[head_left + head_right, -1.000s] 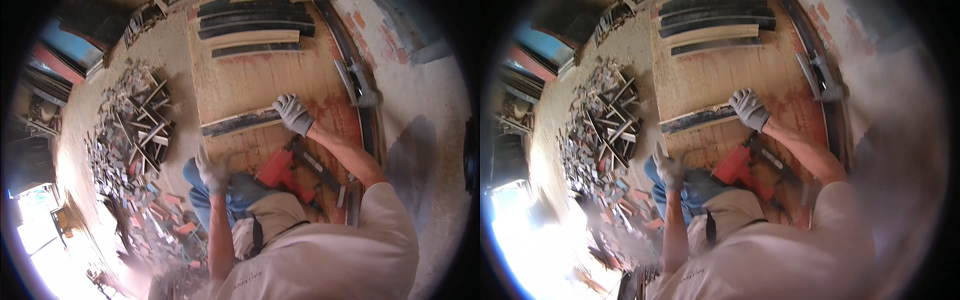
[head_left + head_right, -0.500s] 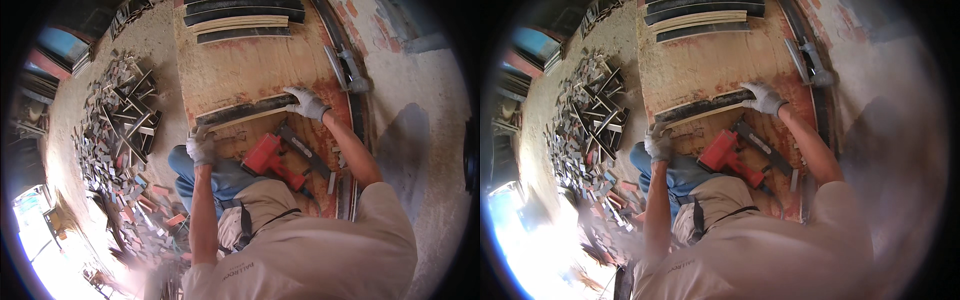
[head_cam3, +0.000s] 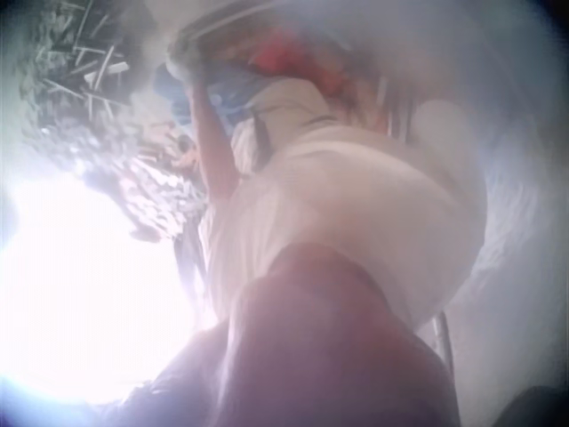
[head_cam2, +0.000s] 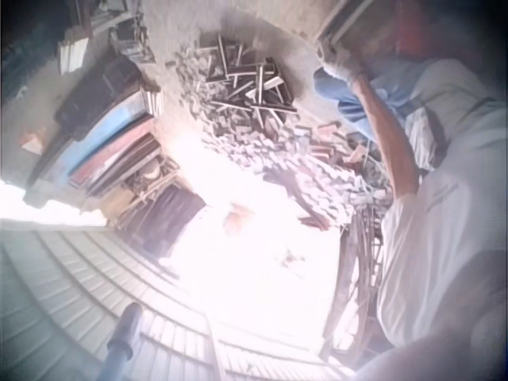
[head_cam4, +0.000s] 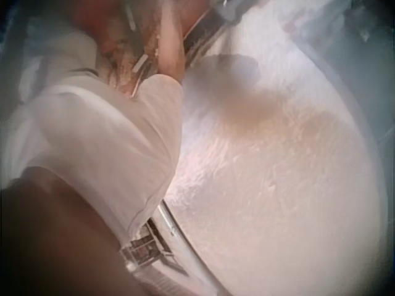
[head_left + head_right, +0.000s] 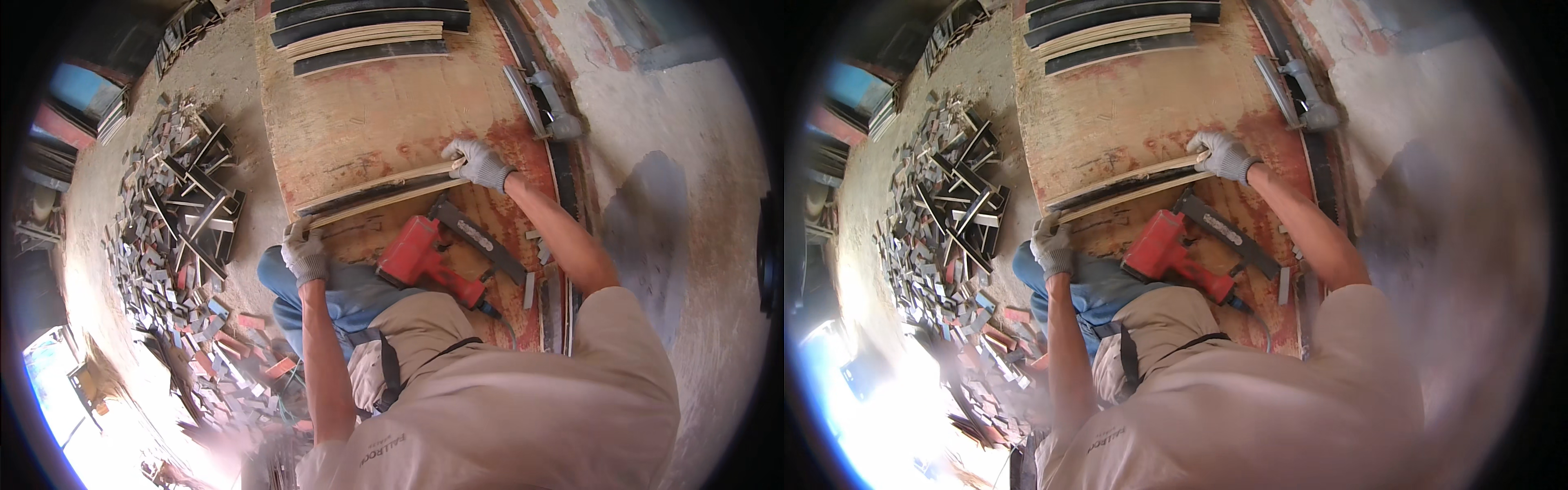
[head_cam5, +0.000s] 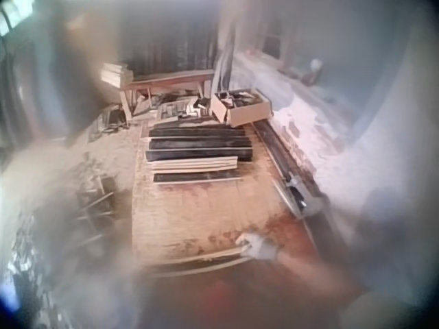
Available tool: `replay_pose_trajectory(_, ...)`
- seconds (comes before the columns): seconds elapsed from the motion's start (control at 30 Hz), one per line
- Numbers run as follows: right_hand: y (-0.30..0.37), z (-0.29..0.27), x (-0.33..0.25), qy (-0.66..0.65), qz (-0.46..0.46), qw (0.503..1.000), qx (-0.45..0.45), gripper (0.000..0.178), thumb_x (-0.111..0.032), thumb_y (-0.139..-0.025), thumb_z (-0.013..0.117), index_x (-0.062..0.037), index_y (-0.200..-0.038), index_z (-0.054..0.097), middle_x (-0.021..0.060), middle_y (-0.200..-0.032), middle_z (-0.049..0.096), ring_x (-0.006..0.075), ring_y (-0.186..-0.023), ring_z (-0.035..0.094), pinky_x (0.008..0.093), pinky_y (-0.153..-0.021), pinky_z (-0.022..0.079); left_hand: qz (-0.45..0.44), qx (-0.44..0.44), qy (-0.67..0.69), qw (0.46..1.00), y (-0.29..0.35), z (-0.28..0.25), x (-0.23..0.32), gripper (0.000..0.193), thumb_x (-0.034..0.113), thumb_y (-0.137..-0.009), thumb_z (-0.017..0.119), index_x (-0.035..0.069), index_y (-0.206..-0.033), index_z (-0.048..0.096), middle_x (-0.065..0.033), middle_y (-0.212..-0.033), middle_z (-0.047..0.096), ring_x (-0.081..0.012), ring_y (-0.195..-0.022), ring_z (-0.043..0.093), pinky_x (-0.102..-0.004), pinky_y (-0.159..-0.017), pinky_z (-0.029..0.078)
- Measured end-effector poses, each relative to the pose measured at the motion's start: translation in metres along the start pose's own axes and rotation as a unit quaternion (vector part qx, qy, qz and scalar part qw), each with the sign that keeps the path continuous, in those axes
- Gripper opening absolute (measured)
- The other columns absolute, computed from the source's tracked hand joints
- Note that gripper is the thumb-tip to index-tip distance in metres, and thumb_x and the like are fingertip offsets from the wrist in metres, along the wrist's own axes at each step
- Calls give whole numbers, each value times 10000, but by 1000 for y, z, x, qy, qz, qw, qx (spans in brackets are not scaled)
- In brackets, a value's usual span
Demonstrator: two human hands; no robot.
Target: The person sits on the floor and uses a red nail gun to fasten thin wooden strips to longer dark wooden pieces. They repeatedly pick up a dark piece, align a light strip, nail it in place, and set the assembled unit aside.
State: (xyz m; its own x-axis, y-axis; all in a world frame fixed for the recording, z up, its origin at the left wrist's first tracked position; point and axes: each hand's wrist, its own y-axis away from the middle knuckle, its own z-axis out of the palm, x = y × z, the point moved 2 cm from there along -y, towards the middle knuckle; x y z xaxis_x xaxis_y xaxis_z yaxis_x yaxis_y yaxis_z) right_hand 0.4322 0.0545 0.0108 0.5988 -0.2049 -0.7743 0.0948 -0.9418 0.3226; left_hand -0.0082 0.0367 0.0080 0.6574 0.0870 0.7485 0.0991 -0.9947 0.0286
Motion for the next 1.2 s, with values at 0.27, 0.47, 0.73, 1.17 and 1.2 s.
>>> replay_pose_trajectory(0.27, 34, -21, -27, -207, -112, 967, 101, 172, -88, -954, 749, -35, -1113, 708, 46, -992, 731, 117, -853, 666, 290, -741, 578, -17, -2, 4, 1000, 2, -7, -3, 344, 243, -877, 792, 57, -1166, 772, -166, -1035, 757, -322, -982, 727, -395, -898, 560)
replay_pose_trajectory(0.47, 68, -40, 8, -408, 43, 903, 128, 161, -137, -1008, 697, -38, -1133, 683, 83, -987, 720, 138, -782, 679, 268, -601, 565, -166, 56, 23, 984, -2, -1, -8, 398, 300, -850, 851, -3, -1098, 778, -144, -981, 787, -217, -883, 735, -335, -837, 573)
replay_pose_trajectory(0.73, 88, -5, 11, -323, 78, 935, 127, 186, -202, -1055, 640, -69, -1164, 712, -10, -941, 670, 56, -762, 617, 234, -614, 559, -247, 91, 127, 956, -1, 2, -12, 286, 207, -823, 872, -26, -963, 783, -104, -823, 770, -160, -725, 700, -302, -722, 575)
replay_pose_trajectory(1.17, 81, 35, -6, -357, 197, 876, 258, 147, -141, -971, 737, -45, -1081, 726, 12, -922, 713, 88, -788, 675, 267, -605, 626, -224, 131, 155, 953, -3, 10, -20, 198, 169, -893, 818, -24, -912, 778, -33, -724, 709, -90, -644, 613, -261, -596, 510)
replay_pose_trajectory(1.2, 83, 37, -8, -362, 210, 869, 265, 139, -143, -974, 734, -48, -1076, 730, 11, -926, 717, 88, -787, 677, 265, -599, 625, -230, 129, 157, 952, -2, 10, -22, 194, 168, -891, 818, -21, -914, 781, -34, -731, 714, -90, -653, 615, -260, -611, 512)
